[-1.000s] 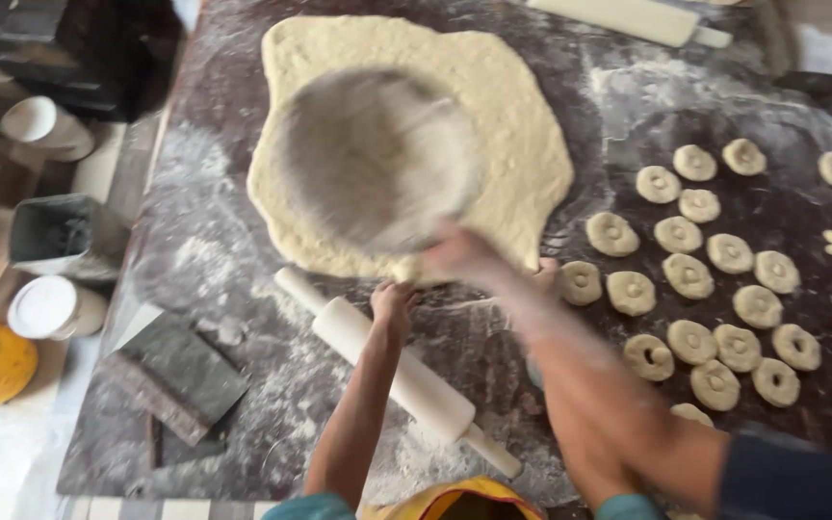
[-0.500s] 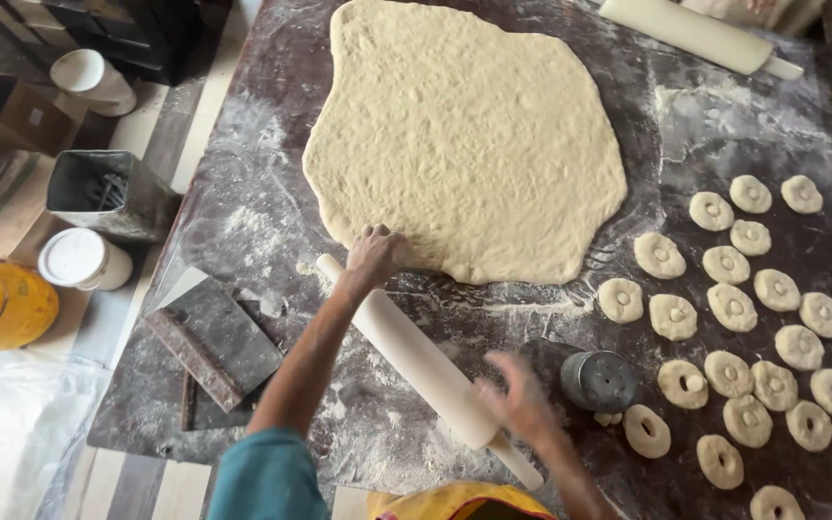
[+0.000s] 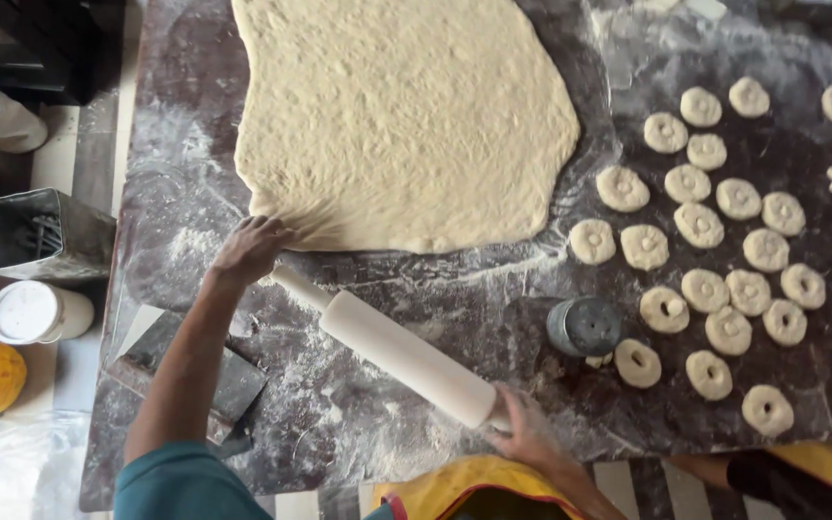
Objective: The person rolls out a large piece of dough and then uses a circular cutter to punch out doughnut shapes.
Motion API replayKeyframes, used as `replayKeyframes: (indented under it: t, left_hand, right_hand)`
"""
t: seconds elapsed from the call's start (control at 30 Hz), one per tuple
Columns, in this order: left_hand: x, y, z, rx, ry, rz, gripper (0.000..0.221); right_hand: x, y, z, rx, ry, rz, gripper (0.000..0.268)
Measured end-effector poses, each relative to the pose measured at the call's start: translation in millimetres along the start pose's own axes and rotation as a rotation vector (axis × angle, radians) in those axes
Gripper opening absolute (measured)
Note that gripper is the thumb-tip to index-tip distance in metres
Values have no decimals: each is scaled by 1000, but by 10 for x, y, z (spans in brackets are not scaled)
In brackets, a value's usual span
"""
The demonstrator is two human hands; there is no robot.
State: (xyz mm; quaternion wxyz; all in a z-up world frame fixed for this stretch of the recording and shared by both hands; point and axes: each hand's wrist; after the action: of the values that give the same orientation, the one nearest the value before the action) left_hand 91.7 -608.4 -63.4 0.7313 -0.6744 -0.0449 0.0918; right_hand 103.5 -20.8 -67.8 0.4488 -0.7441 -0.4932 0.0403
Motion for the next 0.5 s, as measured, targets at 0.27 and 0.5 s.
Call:
replayKeyframes:
  t: [0.27,0.5]
  left_hand:
    - [347,-792,906,141,-366,-493,30]
    - [381,92,501,153,73,154,45]
  right_hand:
    - [3,182,241,151,225,209,43]
    - [-94,-77,600,41,260,153,48]
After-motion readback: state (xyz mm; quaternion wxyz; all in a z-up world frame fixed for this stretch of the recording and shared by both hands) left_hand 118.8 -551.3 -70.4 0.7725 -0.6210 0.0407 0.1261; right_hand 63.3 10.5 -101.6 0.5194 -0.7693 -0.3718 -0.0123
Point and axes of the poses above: each hand's wrist, its own x-axis away from the middle knuckle, its own y-axis out of the palm, z = x × y, and after that the axes turned 13 degrees about -y, right-handed
